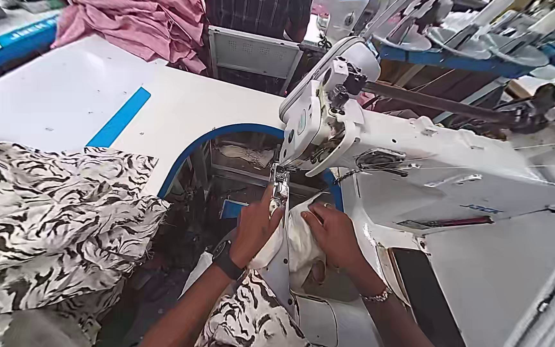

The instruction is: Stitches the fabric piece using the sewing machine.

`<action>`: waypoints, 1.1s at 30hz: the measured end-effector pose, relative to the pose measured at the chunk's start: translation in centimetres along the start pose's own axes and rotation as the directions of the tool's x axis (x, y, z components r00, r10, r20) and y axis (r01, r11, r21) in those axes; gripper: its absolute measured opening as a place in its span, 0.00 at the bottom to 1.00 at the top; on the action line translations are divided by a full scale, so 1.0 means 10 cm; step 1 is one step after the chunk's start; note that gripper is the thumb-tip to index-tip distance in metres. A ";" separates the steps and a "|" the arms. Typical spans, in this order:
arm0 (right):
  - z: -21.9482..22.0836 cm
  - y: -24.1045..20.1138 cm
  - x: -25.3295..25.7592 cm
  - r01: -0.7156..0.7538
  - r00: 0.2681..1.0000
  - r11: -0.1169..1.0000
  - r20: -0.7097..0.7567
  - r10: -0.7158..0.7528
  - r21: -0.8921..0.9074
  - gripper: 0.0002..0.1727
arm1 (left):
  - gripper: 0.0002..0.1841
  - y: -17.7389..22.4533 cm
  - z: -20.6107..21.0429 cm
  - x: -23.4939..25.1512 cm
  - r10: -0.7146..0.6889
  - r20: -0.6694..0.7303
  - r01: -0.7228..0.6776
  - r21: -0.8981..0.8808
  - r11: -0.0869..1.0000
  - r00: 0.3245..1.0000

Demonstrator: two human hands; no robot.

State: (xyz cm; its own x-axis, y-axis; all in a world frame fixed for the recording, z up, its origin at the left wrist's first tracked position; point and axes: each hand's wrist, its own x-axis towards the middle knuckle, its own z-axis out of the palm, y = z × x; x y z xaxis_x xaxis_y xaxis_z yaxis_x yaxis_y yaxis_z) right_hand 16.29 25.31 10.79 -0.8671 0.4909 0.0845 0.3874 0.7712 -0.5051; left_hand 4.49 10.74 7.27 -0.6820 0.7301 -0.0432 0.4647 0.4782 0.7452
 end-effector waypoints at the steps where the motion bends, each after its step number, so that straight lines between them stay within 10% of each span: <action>1: 0.07 -0.12 0.00 0.045 0.997 0.999 -0.064 -0.043 0.030 0.13 | 0.39 -0.02 0.00 0.03 0.043 -0.037 -0.045 -0.036 0.998 0.998; 6: 0.33 -0.04 -0.08 0.265 0.908 0.964 -0.332 -0.255 -0.014 0.11 | 0.31 -0.22 0.11 -0.15 0.279 -0.195 -0.262 0.108 0.959 0.940; 15: 0.32 0.15 -0.04 0.433 0.900 0.900 -0.086 -0.428 0.057 0.08 | 0.21 -0.27 0.12 -0.02 0.438 -0.218 -0.391 0.228 0.892 0.872; 27: 0.14 0.01 -0.16 0.376 0.896 0.913 0.190 -0.402 0.158 0.07 | 0.19 -0.23 0.13 -0.02 0.458 -0.216 -0.447 0.100 0.889 0.862; 33: 0.30 0.02 0.05 0.226 0.931 0.774 0.102 -0.350 0.591 0.09 | 0.22 -0.25 0.15 -0.05 0.422 -0.276 -0.464 -0.109 0.879 0.864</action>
State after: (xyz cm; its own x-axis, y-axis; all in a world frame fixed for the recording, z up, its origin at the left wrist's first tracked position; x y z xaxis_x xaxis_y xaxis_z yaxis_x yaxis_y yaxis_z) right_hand 15.00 24.51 8.15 -0.9750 0.1461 0.1676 -0.0811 0.4681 -0.8799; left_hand 4.51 9.95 4.48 -0.5486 0.6977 0.4607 0.6637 0.0282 0.7475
